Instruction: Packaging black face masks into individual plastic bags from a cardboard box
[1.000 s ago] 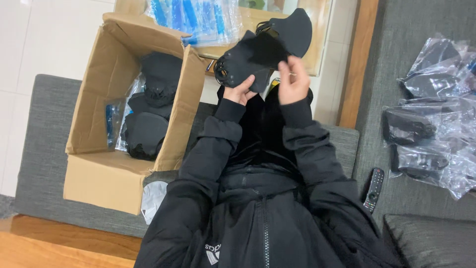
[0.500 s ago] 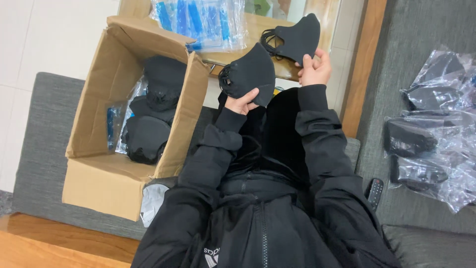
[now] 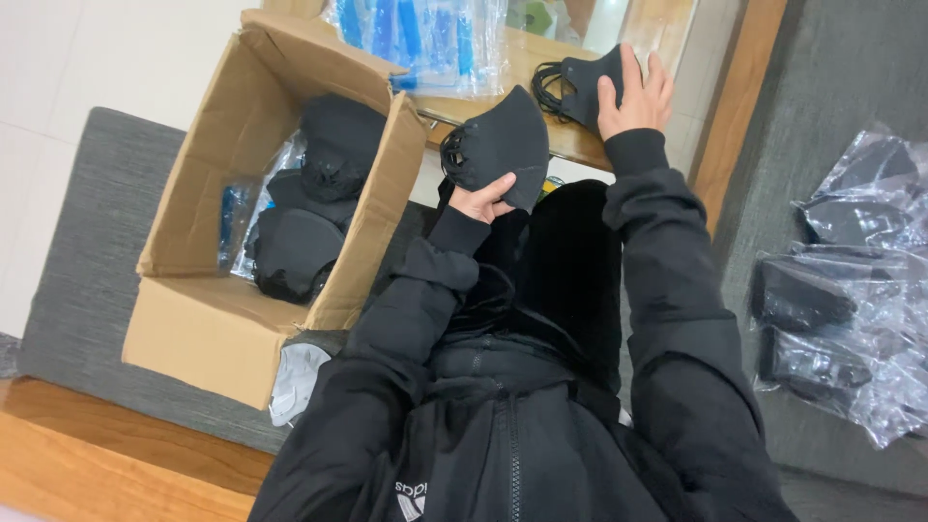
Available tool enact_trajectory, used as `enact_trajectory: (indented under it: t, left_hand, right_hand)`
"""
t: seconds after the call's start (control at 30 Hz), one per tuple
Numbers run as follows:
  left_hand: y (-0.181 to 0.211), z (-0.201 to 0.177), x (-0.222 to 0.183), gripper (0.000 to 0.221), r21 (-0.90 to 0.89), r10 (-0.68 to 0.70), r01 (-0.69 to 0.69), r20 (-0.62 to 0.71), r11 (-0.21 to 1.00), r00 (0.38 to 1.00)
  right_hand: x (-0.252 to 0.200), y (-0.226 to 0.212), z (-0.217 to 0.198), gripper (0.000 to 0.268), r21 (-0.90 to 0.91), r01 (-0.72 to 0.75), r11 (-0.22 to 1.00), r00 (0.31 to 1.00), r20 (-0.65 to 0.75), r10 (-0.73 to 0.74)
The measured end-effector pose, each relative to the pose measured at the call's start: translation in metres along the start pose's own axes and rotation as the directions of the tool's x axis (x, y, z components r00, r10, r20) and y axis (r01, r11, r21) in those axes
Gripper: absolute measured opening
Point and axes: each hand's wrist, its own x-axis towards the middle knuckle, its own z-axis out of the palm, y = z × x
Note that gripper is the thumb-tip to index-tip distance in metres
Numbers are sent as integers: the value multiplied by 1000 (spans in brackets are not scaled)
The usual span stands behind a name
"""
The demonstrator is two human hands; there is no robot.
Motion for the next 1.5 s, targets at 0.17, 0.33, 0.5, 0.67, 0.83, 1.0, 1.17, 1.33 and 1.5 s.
enact_trajectory:
  t: [0.17,0.33,0.5,0.67,0.83,1.0,1.17,1.33,1.5]
  left_hand:
    - [-6,-5,5,84,79,64,-59,-63,995,996]
    - [-5,6,9,83,96,14,-1,-137,995,990]
    - [-15,-8,15,88,83,12,-2,-123,997,992]
    - [-7,6,7,87,72,-7,20,-181,997,983]
    - [-10,8,2,101,102,-35,52,-160,993,987]
    - [-23,7,13,84,247,49,14,-250,969,967]
    - [-28,7,14,89,262,90,-8,-302,965,949]
    - [-21,18,11,93,243,89,-14,-304,970,949]
    - [-32,2,18,97,254,76,3,-301,967,951]
  right_hand:
    - [1,16,20,47,-168,95,981,990,-87,-111]
    - [-17,9,15,44,-217,123,968,979,-136,-154]
    - [-45,-10,8,46,-136,69,988,989,-120,-86]
    - [-43,-8,4,49,-93,13,996,998,-64,-19]
    - [-73,-32,-4,49,-29,56,998,980,-188,-60]
    - [-127,-82,-4,34,452,196,870,950,-307,-54]
    - [-145,-62,35,44,352,274,895,925,-350,-145]
    - [-156,-76,26,54,269,287,920,917,-355,-182]
    - [-158,-84,17,50,215,342,915,863,-458,-214]
